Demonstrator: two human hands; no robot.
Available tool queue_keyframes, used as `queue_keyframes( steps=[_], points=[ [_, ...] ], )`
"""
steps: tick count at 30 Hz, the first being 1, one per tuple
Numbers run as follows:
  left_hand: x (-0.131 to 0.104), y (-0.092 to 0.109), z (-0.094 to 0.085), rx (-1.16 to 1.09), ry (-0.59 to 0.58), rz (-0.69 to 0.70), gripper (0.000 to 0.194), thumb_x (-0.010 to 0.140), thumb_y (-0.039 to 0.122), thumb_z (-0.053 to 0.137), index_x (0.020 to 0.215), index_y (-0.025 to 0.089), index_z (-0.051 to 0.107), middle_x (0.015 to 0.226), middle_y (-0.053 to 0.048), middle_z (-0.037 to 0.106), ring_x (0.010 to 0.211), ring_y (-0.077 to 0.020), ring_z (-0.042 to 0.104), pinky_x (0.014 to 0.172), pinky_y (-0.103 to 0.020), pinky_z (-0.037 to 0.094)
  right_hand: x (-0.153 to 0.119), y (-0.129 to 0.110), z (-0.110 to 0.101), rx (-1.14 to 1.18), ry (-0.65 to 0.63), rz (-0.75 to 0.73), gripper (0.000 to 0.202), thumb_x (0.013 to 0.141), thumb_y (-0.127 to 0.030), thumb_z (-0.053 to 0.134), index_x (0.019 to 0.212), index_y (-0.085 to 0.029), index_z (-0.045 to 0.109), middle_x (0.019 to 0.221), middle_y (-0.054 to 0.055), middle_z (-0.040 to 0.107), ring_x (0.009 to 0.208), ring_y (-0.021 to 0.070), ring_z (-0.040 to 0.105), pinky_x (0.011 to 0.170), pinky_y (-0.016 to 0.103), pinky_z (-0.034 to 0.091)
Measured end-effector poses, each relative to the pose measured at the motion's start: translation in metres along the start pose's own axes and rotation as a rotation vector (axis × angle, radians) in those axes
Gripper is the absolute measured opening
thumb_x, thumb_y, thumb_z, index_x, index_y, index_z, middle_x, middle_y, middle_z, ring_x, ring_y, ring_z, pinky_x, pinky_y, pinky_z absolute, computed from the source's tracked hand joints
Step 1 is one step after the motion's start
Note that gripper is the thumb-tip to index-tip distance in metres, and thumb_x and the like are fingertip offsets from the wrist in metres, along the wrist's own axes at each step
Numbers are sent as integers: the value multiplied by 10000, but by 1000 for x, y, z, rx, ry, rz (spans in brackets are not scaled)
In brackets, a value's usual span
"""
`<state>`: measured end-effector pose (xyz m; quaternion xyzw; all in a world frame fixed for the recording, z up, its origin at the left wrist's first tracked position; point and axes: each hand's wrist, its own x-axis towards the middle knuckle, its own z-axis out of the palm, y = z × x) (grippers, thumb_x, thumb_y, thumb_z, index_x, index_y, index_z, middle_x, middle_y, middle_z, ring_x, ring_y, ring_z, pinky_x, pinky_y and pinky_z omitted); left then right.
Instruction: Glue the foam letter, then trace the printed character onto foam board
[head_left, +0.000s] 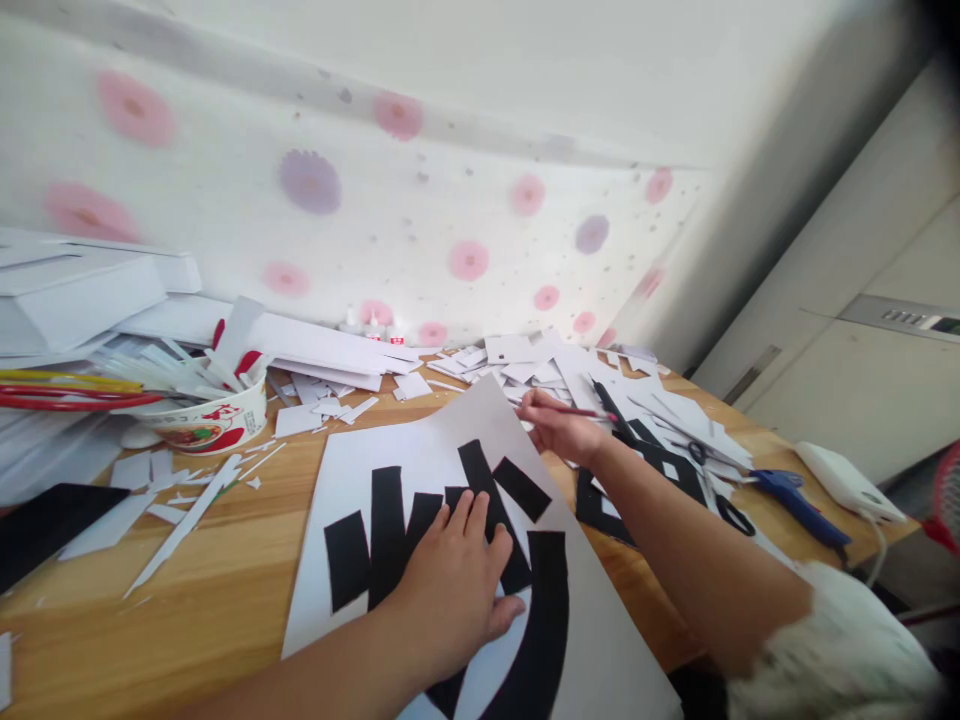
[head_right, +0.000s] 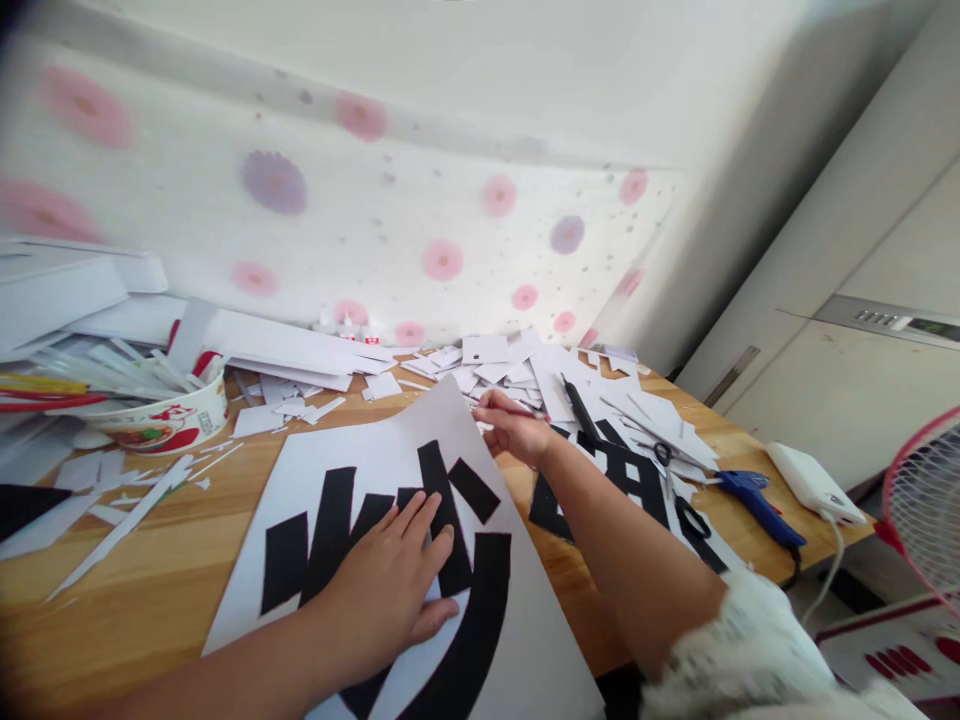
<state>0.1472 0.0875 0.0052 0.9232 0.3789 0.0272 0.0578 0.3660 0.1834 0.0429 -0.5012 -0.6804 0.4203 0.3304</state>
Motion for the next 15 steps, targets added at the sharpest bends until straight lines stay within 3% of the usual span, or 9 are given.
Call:
queue_keyframes(
  steps=[3,4,6,10,15],
  points=[
    [0,2,-5,17,0,-6,606,815,536,549,1272,138,557,1441,-245,385,1340,-405,333,1062,-554,324,-64,-10,11,275,-177,-111,417,805,-599,535,1010,-265,391,1254,110,571,937,223,663,742,373,522],
    [0,3,-7,19,-5,-9,599,805,523,570,1274,150,556,1422,-230,426,1324,-398,368,1057,-550,336,-84,-14,16,251,-255,-146,419,789,-548,606,1028,-262,415,1314,127,545,1118,251,596,885,417,479],
    [0,3,-9,12,-10,-12,561,793,482,603,1268,186,563,1332,-188,542,1254,-374,469,1033,-541,377,-115,-19,28,90,-357,-216,377,763,-407,698,1028,-254,478,1363,126,524,1260,252,493,1033,442,373],
    [2,3,-8,28,1,-2,456,804,445,601,1185,196,618,1166,-156,643,1142,-353,554,982,-536,432,-140,-17,45,-138,-220,-380,365,705,-335,761,976,-258,530,1339,114,564,1320,245,430,1112,426,291],
    [4,3,-8,110,-52,1,519,764,415,632,1219,170,594,1292,-203,557,1220,-378,494,1027,-553,387,-143,-2,41,-178,-184,-400,261,766,-278,701,963,-269,531,1326,78,581,1283,210,481,1097,373,349]
  ],
)
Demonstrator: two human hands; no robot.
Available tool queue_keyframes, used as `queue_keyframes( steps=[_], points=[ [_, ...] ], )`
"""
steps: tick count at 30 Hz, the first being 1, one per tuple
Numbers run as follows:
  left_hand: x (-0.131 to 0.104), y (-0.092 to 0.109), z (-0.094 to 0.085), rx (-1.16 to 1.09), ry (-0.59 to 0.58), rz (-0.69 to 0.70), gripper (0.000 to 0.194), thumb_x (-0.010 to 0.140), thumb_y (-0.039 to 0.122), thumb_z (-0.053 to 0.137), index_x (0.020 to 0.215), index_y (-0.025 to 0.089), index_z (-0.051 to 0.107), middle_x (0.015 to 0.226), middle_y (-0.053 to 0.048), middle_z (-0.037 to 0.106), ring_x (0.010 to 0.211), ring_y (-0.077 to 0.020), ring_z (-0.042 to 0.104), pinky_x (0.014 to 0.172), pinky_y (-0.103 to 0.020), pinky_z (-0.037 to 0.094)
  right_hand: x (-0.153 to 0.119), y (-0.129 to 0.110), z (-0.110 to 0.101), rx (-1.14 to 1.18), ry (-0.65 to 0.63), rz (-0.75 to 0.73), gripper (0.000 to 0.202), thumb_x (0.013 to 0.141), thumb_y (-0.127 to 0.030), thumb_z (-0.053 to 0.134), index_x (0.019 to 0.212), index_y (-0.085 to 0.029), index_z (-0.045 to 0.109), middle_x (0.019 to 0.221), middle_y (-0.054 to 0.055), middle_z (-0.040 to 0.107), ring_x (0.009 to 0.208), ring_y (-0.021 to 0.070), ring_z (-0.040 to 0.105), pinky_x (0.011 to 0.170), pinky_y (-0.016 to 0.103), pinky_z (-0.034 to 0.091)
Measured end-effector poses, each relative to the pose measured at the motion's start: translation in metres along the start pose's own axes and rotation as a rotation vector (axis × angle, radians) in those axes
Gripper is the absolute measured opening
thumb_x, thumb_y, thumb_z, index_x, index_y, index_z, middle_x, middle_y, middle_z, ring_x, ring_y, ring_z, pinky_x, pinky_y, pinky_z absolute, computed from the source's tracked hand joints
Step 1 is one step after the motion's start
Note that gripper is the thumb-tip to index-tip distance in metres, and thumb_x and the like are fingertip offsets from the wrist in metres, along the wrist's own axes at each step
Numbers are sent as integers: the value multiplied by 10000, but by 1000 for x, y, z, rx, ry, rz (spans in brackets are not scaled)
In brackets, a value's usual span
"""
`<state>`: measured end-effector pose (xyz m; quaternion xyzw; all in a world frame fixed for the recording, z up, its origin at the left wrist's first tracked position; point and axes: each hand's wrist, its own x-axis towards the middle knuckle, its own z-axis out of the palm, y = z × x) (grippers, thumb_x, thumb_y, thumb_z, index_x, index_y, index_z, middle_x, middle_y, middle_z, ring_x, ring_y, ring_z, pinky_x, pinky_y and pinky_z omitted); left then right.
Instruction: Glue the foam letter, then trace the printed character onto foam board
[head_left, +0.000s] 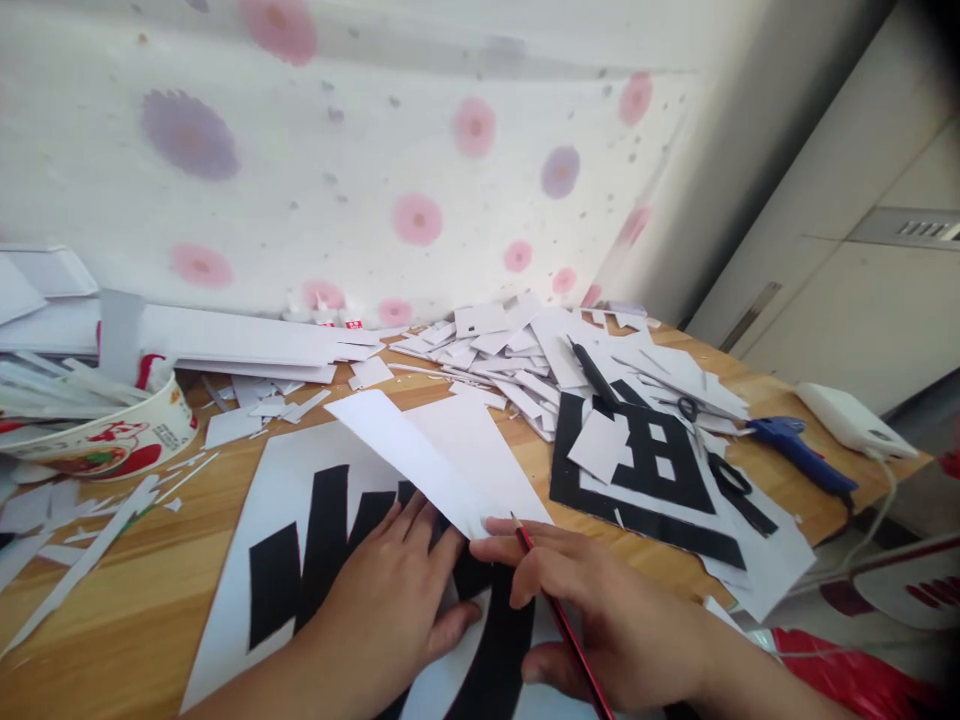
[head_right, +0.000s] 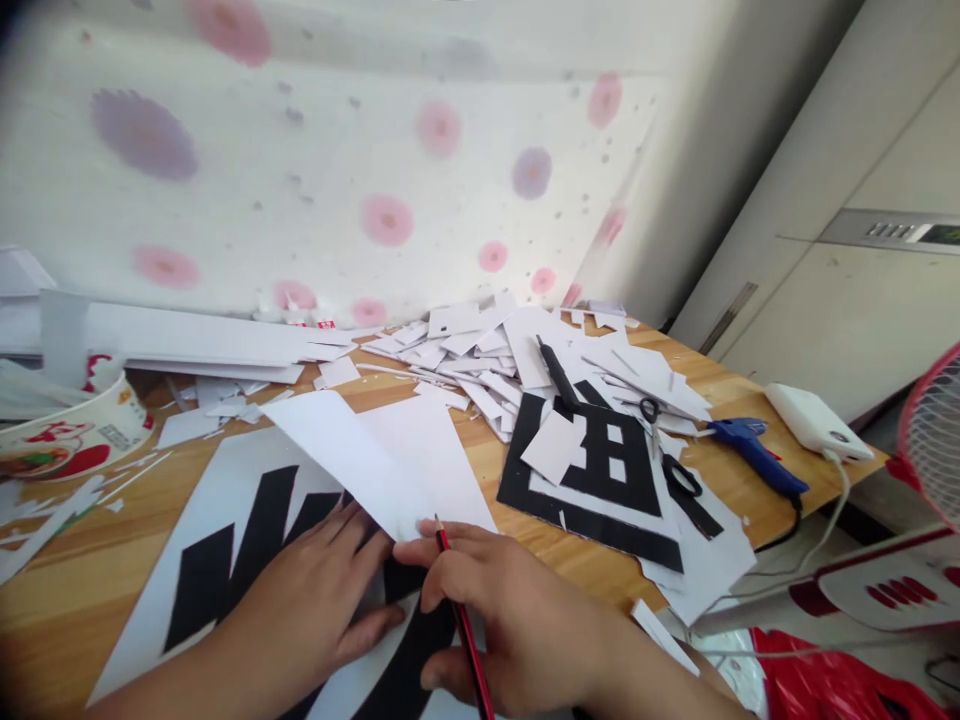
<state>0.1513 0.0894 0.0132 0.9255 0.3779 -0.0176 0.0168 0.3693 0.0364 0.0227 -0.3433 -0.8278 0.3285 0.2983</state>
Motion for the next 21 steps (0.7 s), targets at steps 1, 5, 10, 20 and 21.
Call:
queue_keyframes(
  steps=[1,5,10,20,21],
  points=[
    [1,0,0,8,-13,0,518,762,418,631,1218,175,595,1307,-204,546,1229,-379,488,1032,-554,381,-1,2,-2,1,-9,-2,246,770,-254,690,961,-269,536,1323,69,585,1280,203,484,1100,365,348],
    [2,0,3,31,-49,-8,471,756,432,630,1166,199,624,1253,-189,591,1181,-378,535,1008,-560,406,-3,4,-7,10,-53,-14,239,774,-205,665,974,-281,560,1286,37,613,1289,188,473,1109,346,342],
    [1,-4,6,61,-20,14,592,740,479,644,1254,195,573,1375,-216,491,1271,-399,444,1016,-548,405,-4,8,-9,2,50,-20,198,807,-212,644,982,-283,583,1287,50,612,1213,204,547,1047,350,420],
    [1,-3,-5,-26,-91,-4,619,792,485,587,1332,193,509,1499,-201,283,1365,-403,272,1060,-560,334,42,33,-45,482,631,254,315,876,-431,551,969,-175,709,746,58,670,665,165,622,599,285,534],
    [1,-3,-5,-32,-83,-5,618,790,479,594,1329,189,511,1499,-202,285,1367,-404,270,1061,-560,332,54,37,-43,513,632,277,281,853,-411,580,872,-162,710,669,37,636,608,144,592,554,262,516]
  ],
)
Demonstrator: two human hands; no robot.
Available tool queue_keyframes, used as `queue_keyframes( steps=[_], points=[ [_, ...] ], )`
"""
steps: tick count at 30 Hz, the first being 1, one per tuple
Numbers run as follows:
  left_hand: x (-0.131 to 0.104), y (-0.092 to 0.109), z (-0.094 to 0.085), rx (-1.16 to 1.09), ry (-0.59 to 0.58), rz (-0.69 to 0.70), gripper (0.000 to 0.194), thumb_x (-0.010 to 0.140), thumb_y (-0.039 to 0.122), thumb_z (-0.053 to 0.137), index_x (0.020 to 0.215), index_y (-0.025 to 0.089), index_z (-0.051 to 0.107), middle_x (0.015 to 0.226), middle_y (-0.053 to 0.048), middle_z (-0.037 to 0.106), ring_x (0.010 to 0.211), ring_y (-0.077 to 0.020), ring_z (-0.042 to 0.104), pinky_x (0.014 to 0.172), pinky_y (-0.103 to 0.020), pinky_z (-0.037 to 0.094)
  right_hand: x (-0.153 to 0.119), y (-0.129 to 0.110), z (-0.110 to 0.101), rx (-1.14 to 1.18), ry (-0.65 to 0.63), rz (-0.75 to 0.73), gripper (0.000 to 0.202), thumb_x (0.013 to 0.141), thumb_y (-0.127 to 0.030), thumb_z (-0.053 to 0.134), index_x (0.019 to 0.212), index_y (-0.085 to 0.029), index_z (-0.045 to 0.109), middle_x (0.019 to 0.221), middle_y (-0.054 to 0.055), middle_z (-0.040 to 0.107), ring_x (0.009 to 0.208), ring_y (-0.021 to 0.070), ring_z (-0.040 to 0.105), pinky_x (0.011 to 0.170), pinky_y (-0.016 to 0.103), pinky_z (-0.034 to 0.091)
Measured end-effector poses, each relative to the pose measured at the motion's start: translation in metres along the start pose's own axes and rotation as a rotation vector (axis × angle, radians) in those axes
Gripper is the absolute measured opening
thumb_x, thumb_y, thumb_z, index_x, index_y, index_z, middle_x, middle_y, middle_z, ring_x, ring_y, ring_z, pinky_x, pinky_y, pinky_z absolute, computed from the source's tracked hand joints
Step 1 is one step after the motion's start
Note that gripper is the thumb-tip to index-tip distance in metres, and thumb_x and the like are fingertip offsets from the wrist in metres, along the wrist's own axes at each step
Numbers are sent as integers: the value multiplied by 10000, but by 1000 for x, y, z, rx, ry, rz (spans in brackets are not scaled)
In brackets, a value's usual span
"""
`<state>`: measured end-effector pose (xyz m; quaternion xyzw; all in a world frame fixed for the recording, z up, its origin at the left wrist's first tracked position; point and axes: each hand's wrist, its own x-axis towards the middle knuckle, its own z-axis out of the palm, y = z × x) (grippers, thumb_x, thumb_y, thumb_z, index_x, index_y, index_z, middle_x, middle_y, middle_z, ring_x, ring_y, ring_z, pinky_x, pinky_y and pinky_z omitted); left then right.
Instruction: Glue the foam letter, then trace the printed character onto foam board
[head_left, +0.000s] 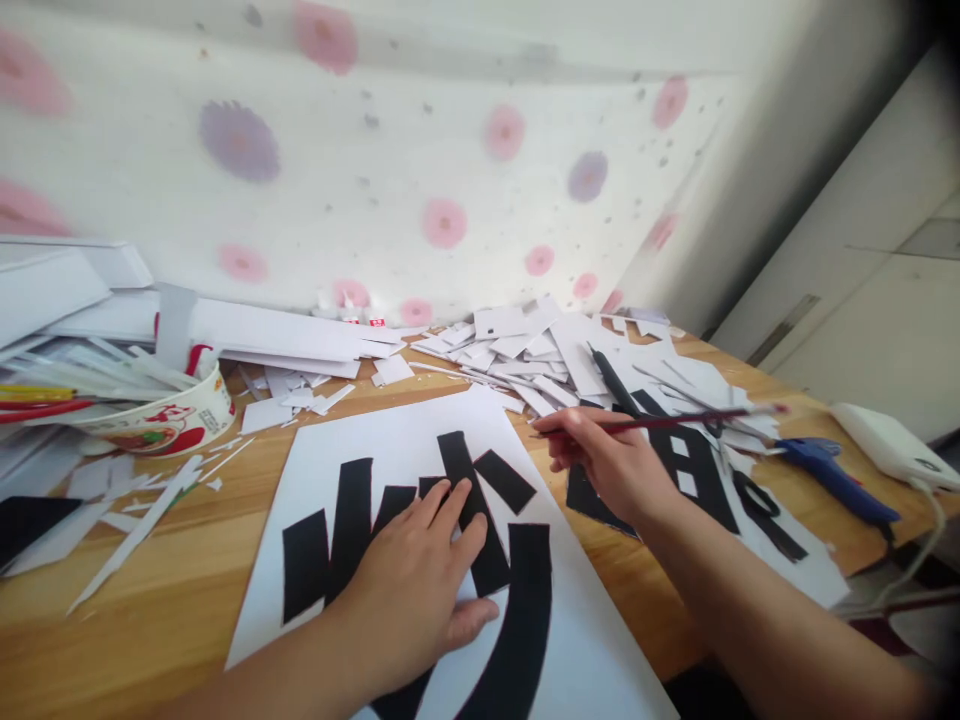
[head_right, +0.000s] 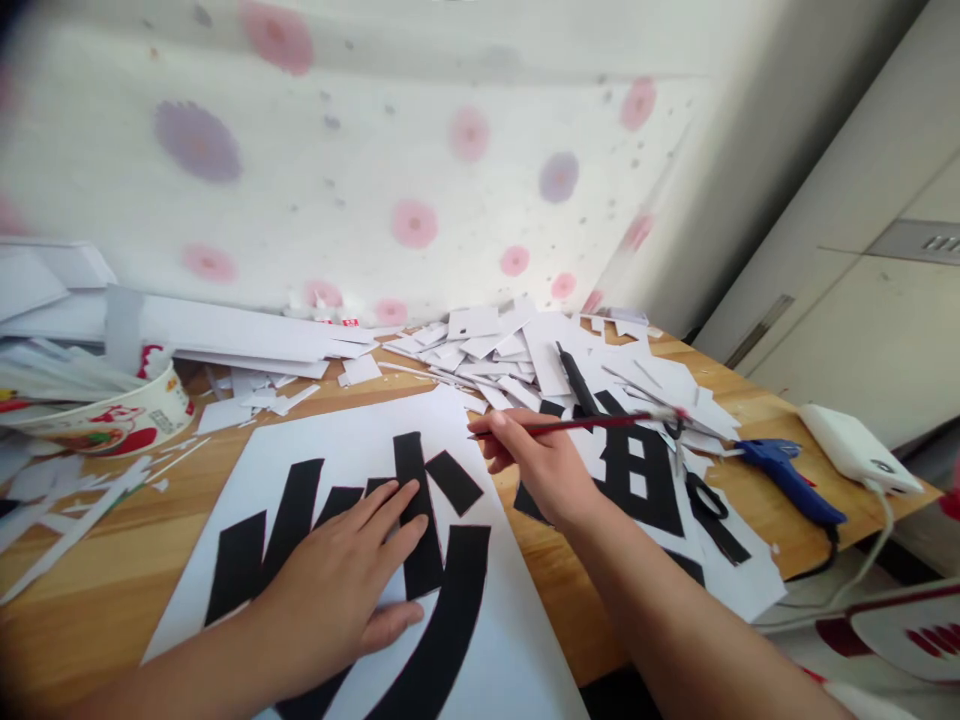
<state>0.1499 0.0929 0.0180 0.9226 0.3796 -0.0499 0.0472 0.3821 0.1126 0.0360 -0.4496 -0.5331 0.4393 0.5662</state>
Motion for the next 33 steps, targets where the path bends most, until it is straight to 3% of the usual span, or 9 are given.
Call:
queue_keyframes(
  steps=[4,8,12,33],
  points=[
    [0,0,2,-24,33,1,614,794,499,596,1310,176,520,1493,-204,312,1364,-406,285,1056,-559,333,29,25,35,24,-12,108,151,701,-255,666,659,-203,531,521,-50,548,448,105,505,418,218,433],
    [-2,0,5,-32,81,20,631,827,597,504,1301,181,524,1487,-200,328,1366,-399,286,1057,-554,332,37,52,55,-284,56,126,239,699,-284,626,578,-219,431,430,-75,475,363,90,429,362,205,337],
    [-2,-1,6,-19,72,20,647,827,615,491,1308,185,516,1491,-205,317,1370,-396,274,1058,-556,331,37,61,55,-506,153,60,256,720,-305,590,551,-226,415,426,-62,471,391,107,454,392,220,337],
    [0,-2,14,5,126,26,652,826,625,482,1300,180,529,1469,-215,357,1348,-401,322,1042,-553,356,40,62,53,-550,80,63,256,719,-304,586,550,-233,407,446,-54,502,431,124,484,437,231,366]
  ],
)
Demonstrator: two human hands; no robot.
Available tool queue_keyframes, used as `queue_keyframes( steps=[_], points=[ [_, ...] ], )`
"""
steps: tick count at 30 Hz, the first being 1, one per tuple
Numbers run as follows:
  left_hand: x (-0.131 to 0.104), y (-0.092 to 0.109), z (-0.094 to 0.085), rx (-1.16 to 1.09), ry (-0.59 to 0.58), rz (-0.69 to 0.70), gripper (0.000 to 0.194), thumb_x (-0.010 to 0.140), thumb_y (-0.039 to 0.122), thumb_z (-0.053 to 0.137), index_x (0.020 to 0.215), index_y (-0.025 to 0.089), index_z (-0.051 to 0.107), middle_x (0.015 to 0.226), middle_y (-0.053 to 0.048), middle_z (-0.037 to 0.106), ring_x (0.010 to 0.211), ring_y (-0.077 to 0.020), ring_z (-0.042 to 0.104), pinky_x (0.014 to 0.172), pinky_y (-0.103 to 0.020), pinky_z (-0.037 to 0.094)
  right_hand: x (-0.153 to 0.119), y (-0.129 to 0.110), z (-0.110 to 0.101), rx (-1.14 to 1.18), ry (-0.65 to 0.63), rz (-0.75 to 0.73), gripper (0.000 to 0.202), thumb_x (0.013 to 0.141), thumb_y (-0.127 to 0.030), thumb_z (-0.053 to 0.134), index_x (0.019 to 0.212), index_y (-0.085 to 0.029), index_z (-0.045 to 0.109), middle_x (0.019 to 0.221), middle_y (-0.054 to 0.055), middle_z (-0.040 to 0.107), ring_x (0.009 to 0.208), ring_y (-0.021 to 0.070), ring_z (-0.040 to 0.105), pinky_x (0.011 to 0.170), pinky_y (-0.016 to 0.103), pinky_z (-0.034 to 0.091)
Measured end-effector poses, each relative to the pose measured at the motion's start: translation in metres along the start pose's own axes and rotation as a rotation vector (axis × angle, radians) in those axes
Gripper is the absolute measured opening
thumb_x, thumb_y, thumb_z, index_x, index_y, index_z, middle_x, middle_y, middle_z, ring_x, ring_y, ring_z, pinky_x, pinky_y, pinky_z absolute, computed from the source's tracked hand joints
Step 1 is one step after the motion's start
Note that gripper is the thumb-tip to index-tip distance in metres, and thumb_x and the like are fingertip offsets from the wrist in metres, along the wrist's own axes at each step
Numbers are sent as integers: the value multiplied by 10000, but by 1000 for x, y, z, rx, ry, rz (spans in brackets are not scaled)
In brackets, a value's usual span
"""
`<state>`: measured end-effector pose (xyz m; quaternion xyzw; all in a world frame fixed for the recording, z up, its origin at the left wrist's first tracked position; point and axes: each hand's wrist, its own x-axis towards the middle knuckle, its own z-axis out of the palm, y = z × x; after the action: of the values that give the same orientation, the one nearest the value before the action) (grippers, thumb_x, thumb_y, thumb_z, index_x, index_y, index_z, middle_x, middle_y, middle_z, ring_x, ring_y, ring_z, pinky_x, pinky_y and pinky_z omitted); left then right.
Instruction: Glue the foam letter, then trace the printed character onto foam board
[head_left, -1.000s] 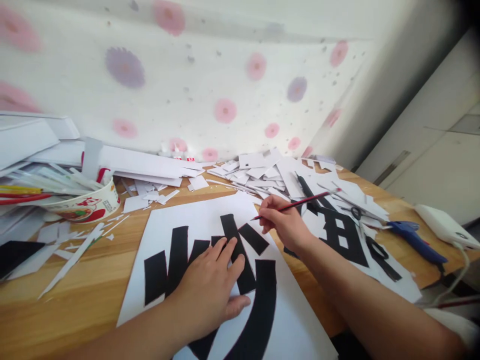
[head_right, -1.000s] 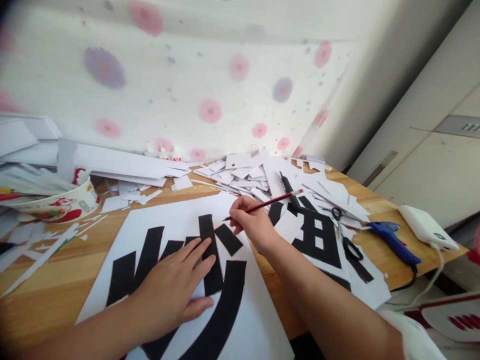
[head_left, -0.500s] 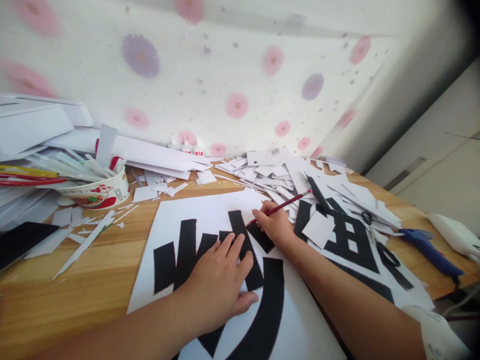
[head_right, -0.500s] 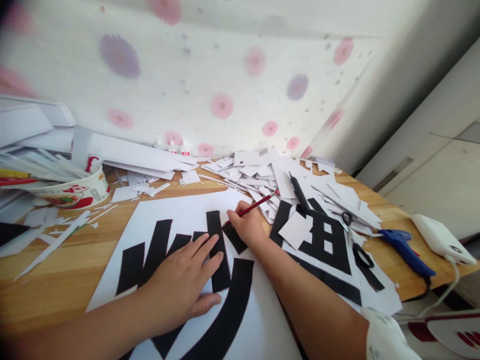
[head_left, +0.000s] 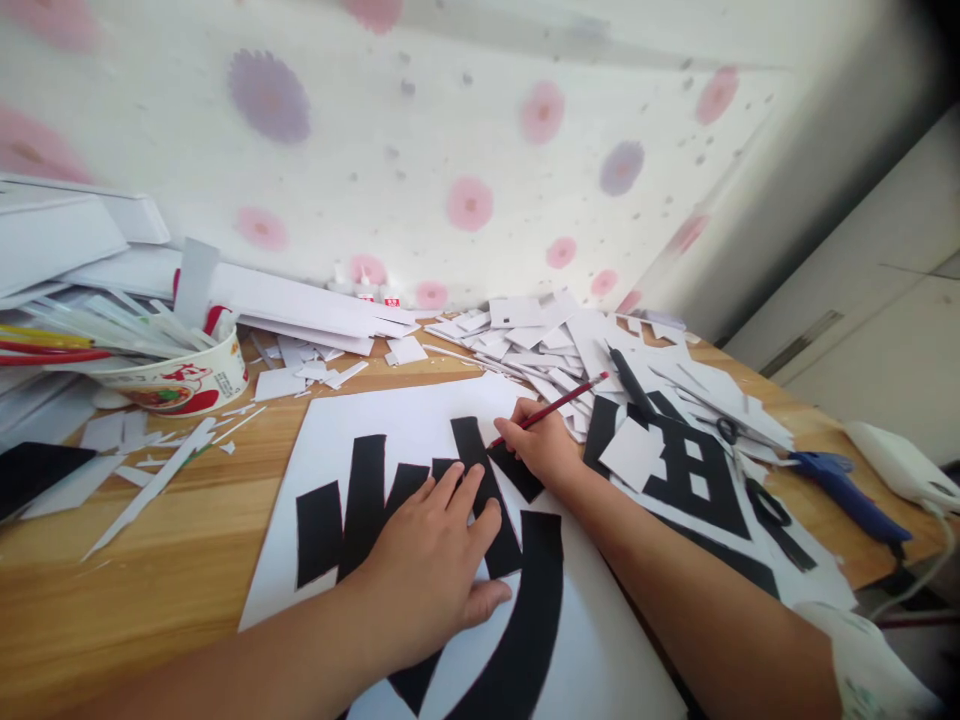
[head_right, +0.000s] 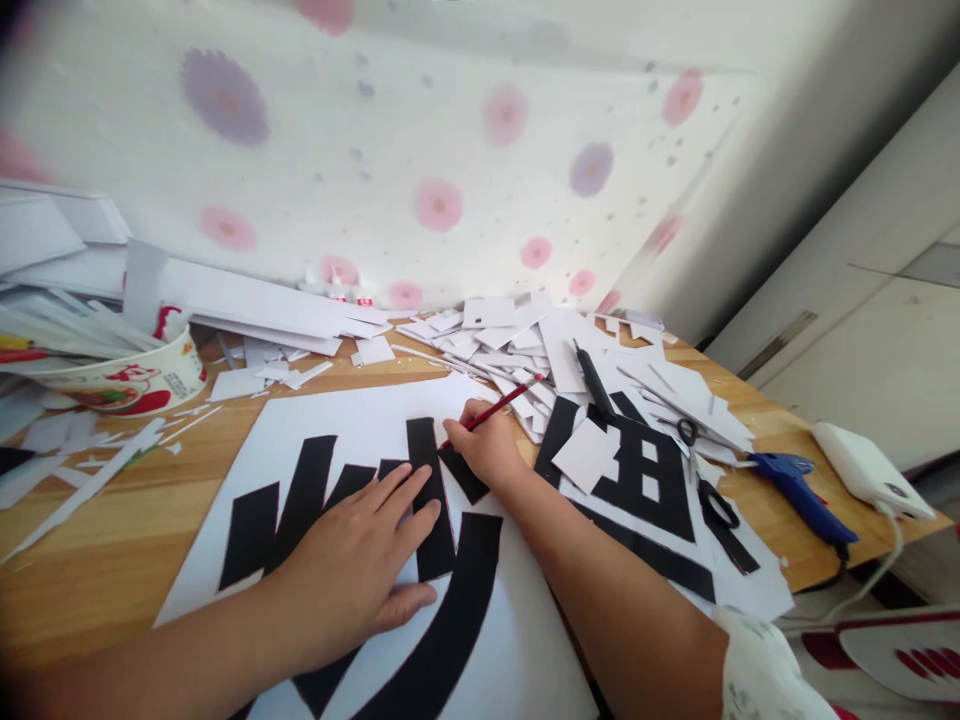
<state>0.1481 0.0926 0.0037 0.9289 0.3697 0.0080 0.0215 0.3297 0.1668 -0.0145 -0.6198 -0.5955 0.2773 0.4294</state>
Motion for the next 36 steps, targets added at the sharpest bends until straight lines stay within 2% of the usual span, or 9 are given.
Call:
queue_keyframes(
  steps=[5,10,19,28,36],
  points=[
    [-1,1,-3,2,-17,2,646,829,617,481,1302,180,527,1473,-212,351,1353,-394,313,1056,-546,344,0,-2,0,-40,-4,10,262,717,-315,599,547,-229,418,449,-51,505,426,120,481,428,229,358],
    [0,2,-4,6,-33,-7,622,832,600,491,1294,186,530,1478,-192,354,1358,-390,307,1048,-546,354,0,1,-1,47,46,20,259,724,-318,587,556,-229,412,450,-53,504,422,119,482,434,233,376],
    [1,2,-5,-21,-22,-2,613,827,579,512,1279,166,546,1471,-203,362,1357,-406,304,1045,-553,347,-1,-3,-3,-28,-1,-44,261,715,-296,604,544,-230,417,475,-40,512,479,130,480,479,247,373],
    [-1,0,0,-4,3,17,611,846,584,475,1289,167,534,1468,-210,363,1355,-407,305,1041,-557,351,0,-6,-4,-131,22,-49,256,711,-280,591,537,-225,412,483,-41,509,504,130,471,511,254,349],
    [0,1,-4,7,-33,10,606,846,563,490,1297,161,535,1470,-215,353,1352,-408,308,1051,-554,343,5,-2,-5,-57,48,-33,253,687,-259,579,517,-224,395,465,-51,482,496,125,449,493,247,334]
  ],
)
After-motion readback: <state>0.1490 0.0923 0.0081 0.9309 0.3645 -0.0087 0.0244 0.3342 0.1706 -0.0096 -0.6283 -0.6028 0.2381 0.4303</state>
